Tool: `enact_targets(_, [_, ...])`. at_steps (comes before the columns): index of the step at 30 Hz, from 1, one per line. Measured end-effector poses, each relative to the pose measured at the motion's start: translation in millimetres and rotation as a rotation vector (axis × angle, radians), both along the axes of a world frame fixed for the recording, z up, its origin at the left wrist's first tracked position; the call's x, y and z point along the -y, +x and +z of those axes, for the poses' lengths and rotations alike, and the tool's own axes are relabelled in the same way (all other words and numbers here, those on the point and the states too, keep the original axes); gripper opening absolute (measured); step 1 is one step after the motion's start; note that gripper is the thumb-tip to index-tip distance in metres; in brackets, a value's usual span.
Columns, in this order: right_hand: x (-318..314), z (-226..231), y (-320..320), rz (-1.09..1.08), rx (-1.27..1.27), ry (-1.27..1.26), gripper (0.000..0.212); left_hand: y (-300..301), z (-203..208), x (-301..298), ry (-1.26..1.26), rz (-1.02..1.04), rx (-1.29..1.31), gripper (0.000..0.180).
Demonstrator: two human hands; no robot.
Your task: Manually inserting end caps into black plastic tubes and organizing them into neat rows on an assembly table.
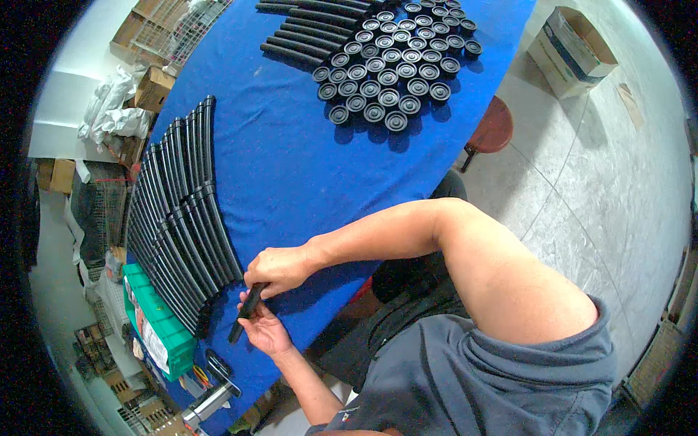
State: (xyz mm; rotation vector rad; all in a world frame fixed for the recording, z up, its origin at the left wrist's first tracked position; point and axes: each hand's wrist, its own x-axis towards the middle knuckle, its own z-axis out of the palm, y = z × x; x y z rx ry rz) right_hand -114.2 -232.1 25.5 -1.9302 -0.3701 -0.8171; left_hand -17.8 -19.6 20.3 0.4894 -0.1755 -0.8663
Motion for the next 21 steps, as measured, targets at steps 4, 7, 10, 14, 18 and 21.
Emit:
enact_targets(4, [3, 21, -7, 0.096, -0.048, 0.079, 0.029, 4, -2, -8, -0.03, -0.004, -0.001, 0.029])
enact_targets(7, [11, 33, -13, 0.324, -0.705, 0.433, 0.028, 3, 0, -6, -0.009, -0.005, 0.022, 0.029])
enact_targets(10, [4, 9, 4, 0.022, 0.082, -0.013, 0.028, 3, 0, -3, 0.0, -0.013, -0.013, 0.029])
enact_targets(14, [9, 30, -12, 0.317, -0.527, 0.349, 0.026, 5, -2, -7, -0.018, -0.011, 0.036, 0.03])
enact_targets(18, [5, 12, -6, 0.171, -0.36, 0.181, 0.027, 3, -1, -3, -0.001, -0.017, 0.012, 0.03])
enact_targets(21, [1, 8, -5, 0.055, -0.051, -0.002, 0.027, 3, 0, -4, -0.015, -0.012, -0.054, 0.03])
